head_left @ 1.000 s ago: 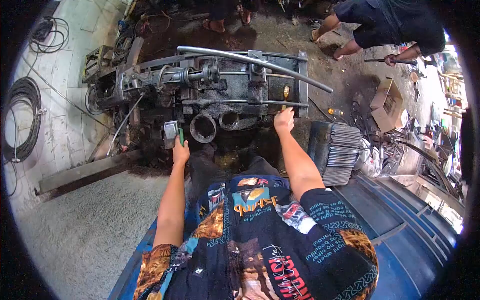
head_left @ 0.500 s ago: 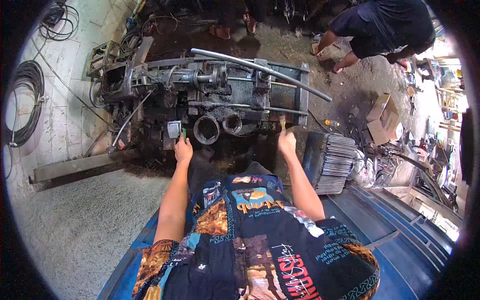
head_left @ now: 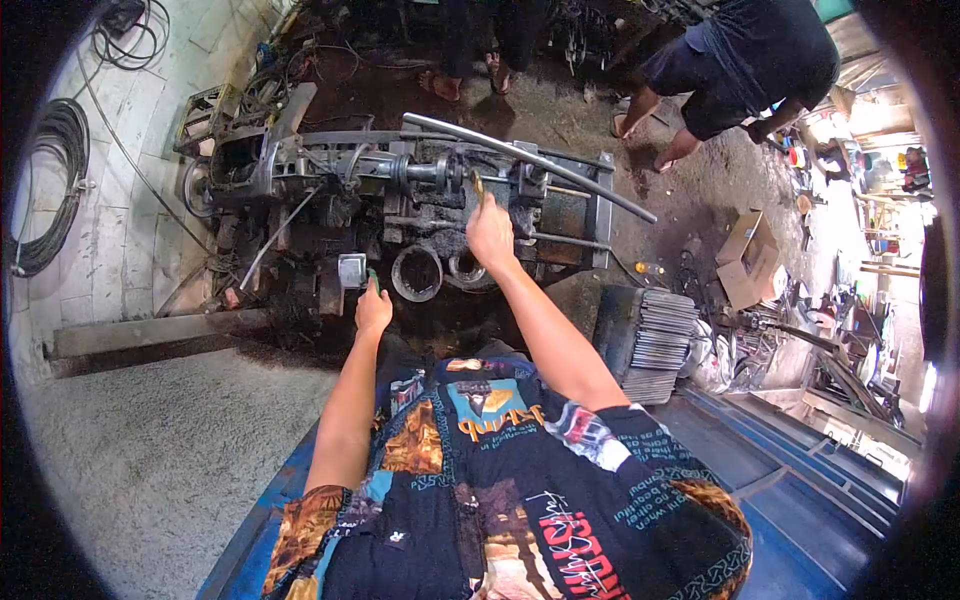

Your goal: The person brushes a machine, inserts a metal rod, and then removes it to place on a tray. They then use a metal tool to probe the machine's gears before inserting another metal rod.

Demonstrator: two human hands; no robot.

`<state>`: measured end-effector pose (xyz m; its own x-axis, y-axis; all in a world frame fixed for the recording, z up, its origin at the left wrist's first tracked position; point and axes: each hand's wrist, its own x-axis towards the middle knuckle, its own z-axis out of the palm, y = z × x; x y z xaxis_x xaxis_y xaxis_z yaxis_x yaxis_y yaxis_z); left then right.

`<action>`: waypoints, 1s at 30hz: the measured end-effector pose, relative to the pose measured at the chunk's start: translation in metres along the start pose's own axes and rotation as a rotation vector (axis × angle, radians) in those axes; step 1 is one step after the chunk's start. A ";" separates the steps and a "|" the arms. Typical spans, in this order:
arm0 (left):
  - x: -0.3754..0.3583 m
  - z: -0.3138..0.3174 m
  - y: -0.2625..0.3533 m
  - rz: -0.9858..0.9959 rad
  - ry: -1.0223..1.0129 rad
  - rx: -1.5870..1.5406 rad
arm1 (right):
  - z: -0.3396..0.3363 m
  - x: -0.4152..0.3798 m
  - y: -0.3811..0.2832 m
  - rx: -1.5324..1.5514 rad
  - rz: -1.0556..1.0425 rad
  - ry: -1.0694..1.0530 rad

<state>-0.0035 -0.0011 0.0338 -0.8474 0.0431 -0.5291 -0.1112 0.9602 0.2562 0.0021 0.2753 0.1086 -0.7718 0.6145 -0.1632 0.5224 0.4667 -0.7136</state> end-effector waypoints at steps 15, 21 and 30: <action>0.002 -0.008 -0.001 -0.015 0.013 -0.018 | -0.013 -0.043 0.002 -0.153 0.063 -0.215; 0.001 -0.005 -0.004 -0.020 0.007 0.013 | -0.012 -0.046 0.014 -0.110 0.017 -0.134; -0.002 0.005 -0.007 0.023 0.075 0.003 | -0.018 -0.047 0.016 -0.041 0.027 -0.129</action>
<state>0.0012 -0.0066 0.0291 -0.8864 0.0446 -0.4607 -0.0897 0.9599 0.2655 0.0536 0.2652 0.1171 -0.7963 0.5416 -0.2695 0.5556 0.4783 -0.6801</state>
